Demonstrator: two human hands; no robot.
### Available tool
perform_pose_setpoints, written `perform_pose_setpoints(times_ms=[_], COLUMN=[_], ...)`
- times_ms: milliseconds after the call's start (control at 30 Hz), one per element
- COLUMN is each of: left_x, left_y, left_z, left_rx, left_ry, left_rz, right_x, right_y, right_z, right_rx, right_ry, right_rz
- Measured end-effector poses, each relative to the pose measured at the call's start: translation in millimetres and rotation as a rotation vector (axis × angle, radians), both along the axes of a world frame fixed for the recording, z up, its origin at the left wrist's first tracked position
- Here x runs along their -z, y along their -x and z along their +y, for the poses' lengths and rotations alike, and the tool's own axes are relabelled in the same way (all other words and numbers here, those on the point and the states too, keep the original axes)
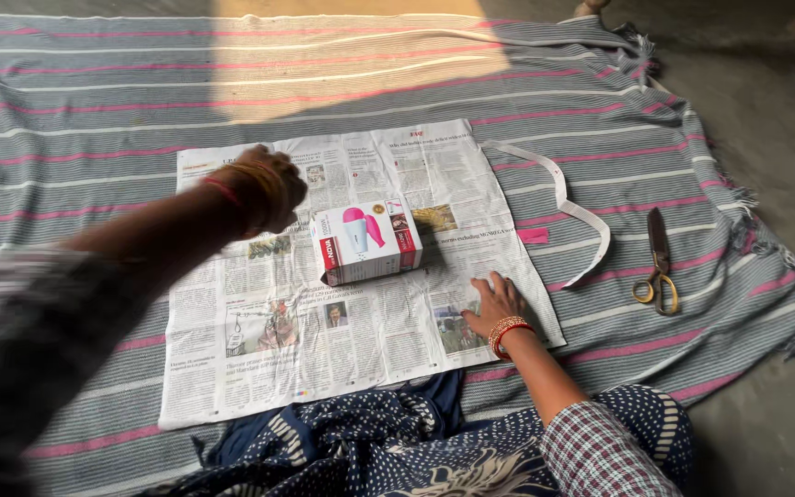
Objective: The person spreads a newspaper sheet on a bed, places a boxed product on it, cuts the newspaper with scissors, then folds the paper around the box and presses the folds flat, using tape to secure the wrapping.
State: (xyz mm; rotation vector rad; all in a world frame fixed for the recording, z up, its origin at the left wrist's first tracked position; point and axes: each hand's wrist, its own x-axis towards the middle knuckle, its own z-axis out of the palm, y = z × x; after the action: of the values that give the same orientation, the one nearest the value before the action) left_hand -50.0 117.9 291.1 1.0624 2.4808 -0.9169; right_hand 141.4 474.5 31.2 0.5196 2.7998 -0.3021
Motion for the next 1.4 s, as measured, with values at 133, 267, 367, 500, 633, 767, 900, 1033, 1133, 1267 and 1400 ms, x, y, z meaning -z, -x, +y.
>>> perform_pose_setpoints(times_ms=[133, 267, 367, 500, 633, 767, 900, 1033, 1133, 1267, 1400], left_x=[-39.8, -8.6, 40.8, 109.5, 145.4, 158.4, 175.4, 196.5, 209.5, 215.9, 212.6], left_y=[-12.2, -18.3, -14.1, -12.2, -19.0, -23.9, -40.3, -48.4, -52.1, -52.5, -50.5], left_z=[-36.8, -59.7, -65.3, -44.0, -22.2, -4.8, 2.3, 6.3, 6.6, 7.9, 11.6], left_rx=[-0.032, -0.008, 0.026, 0.028, -0.07, -0.223, -0.301, -0.355, -0.283, -0.338, -0.351], left_ry=[-0.065, 0.073, -0.013, -0.196, -0.531, -0.551, -0.747, -0.808, -0.878, -0.823, -0.778], left_rz=[-0.072, -0.082, -0.165, -0.192, -0.228, -0.245, -0.252, -0.189, -0.031, -0.094, -0.105], right_x=[-2.1, -10.3, -18.9, -33.0, -43.4, -35.0, -26.2, -22.8, -24.1, -32.1, -39.8], right_y=[1.0, 0.4, 3.0, 23.4, 57.0, 106.9, 137.9, 137.7, 125.8, 122.6, 122.8], right_z=[0.7, -0.2, -4.0, -6.3, -17.8, -60.4, -101.1, -127.7, -134.9, -140.4, -143.2], right_rx=[0.002, -0.008, -0.02, -0.027, 0.003, -0.106, -0.172, -0.226, -0.221, -0.194, -0.131], right_ry=[-0.006, -0.005, -0.016, -0.128, -0.152, 0.465, 0.382, 0.512, 0.085, 0.091, 0.141], right_rz=[-0.005, -0.016, -0.042, -0.221, 0.014, 0.726, 0.728, 0.753, 0.662, 0.645, 0.527])
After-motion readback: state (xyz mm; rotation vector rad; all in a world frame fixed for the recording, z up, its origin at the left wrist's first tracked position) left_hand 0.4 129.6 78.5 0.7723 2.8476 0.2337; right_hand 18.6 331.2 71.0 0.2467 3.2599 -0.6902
